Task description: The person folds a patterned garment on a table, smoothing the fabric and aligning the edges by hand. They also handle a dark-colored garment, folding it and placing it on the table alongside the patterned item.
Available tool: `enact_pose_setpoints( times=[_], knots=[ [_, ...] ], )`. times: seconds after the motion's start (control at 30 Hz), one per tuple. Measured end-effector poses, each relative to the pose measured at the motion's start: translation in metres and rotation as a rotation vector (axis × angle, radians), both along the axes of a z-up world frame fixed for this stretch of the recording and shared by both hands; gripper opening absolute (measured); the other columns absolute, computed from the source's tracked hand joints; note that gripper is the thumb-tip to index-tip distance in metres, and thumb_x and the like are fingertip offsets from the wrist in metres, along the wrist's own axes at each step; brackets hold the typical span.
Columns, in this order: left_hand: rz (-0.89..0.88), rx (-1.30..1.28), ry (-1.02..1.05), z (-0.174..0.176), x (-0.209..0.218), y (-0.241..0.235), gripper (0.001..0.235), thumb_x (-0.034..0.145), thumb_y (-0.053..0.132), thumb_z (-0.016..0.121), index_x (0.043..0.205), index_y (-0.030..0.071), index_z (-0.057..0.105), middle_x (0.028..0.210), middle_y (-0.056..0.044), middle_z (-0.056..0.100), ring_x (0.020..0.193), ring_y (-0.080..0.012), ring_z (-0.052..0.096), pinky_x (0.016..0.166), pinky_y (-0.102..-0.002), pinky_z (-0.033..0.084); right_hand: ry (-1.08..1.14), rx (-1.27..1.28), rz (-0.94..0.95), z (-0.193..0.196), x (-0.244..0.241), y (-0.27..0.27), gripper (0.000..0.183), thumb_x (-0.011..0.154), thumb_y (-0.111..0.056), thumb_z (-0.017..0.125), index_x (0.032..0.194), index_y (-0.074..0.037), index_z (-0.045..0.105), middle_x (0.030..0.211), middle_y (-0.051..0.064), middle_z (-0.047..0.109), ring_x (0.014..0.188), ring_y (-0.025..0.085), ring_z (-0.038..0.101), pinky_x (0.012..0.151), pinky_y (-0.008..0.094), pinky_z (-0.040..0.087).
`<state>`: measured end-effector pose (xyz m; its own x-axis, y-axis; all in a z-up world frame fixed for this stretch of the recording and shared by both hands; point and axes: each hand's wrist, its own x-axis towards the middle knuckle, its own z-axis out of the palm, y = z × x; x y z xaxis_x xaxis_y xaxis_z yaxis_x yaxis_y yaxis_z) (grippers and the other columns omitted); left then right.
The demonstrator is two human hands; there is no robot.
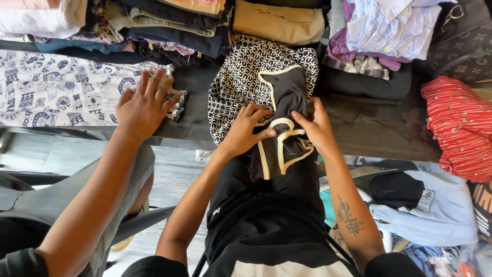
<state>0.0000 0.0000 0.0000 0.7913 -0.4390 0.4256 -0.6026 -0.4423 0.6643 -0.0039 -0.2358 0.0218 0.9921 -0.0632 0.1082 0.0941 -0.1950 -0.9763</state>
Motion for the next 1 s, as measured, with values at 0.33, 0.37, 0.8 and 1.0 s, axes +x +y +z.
enact_pose_setpoints(
  times=[0.33, 0.37, 0.8, 1.0],
  knots=[
    [0.252, 0.248, -0.137, -0.003, 0.021, 0.044, 0.021, 0.091, 0.043, 0.073, 0.097, 0.025, 0.067, 0.109, 0.002, 0.060, 0.106, -0.0265, 0.056, 0.083, -0.043, 0.045, -0.166, -0.402, -0.191, -0.032, 0.013, -0.076, 0.045, 0.091, -0.030, 0.087, 0.125, -0.013, 0.063, 0.094, 0.011, 0.070, 0.089, 0.025, 0.069, 0.078, 0.040, 0.055],
    [0.301, 0.242, -0.163, -0.003, 0.019, 0.049, 0.024, 0.094, 0.046, 0.070, 0.104, 0.024, 0.065, 0.110, 0.003, 0.056, 0.105, -0.0223, 0.052, 0.082, -0.039, 0.042, -0.169, -0.446, -0.191, -0.020, 0.007, -0.077, 0.035, 0.096, -0.032, 0.084, 0.120, -0.013, 0.065, 0.090, 0.009, 0.071, 0.084, 0.023, 0.068, 0.076, 0.039, 0.054],
    [-0.005, 0.125, 0.074, 0.034, -0.064, -0.021, 0.115, 0.076, 0.057, 0.081, 0.150, -0.015, 0.031, 0.150, -0.039, 0.040, 0.138, -0.0565, 0.041, 0.114, -0.066, 0.034, -0.145, -0.336, 0.463, 0.062, -0.076, 0.027, 0.018, 0.102, -0.011, 0.056, 0.113, -0.015, 0.070, 0.090, 0.011, 0.080, 0.084, 0.024, 0.073, 0.082, 0.043, 0.056],
    [0.021, -0.688, 0.341, -0.047, -0.016, 0.002, 0.026, 0.105, 0.017, 0.056, 0.119, 0.000, 0.070, 0.109, -0.015, 0.073, 0.103, -0.0186, 0.060, 0.094, -0.043, 0.052, -0.663, -0.593, 0.160, 0.028, -0.013, 0.000, 0.042, 0.094, 0.017, 0.055, 0.124, -0.009, 0.065, 0.128, 0.011, 0.064, 0.127, 0.033, 0.057, 0.108, 0.049, 0.043]
  ],
)
